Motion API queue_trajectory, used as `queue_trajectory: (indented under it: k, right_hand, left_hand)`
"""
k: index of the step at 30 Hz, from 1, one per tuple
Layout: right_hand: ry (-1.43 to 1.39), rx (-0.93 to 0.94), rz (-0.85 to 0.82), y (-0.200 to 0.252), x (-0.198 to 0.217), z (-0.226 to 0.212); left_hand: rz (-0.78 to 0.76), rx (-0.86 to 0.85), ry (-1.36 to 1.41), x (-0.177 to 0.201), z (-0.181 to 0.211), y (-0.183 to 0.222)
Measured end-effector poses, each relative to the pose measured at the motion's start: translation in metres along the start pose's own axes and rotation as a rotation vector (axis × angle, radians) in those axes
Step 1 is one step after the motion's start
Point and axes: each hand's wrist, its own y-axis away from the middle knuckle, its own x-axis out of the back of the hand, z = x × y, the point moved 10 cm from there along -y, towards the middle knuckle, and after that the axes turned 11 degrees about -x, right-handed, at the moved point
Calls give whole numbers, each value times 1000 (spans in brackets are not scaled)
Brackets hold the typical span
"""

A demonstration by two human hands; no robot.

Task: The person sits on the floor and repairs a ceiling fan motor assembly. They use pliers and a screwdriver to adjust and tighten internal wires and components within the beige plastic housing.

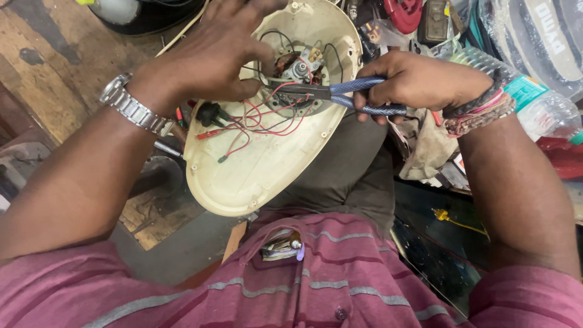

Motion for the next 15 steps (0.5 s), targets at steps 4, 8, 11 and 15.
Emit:
queue_trajectory:
  k: [4, 8, 11, 15]
  right_hand:
    - [0, -22, 16, 1, 1, 1]
    - [17, -29, 24, 0, 2, 2]
    - [15, -24, 23, 0, 2, 3]
    - [27, -44, 29, 0, 2, 5]
  left_hand:
    - [-40, -29, -57, -3, 6, -1]
    - [-104, 11, -138, -12, 6, -1]
    - [-124, 21, -161, -18, 4, -1]
    - [-122, 9, -179, -24, 5, -4]
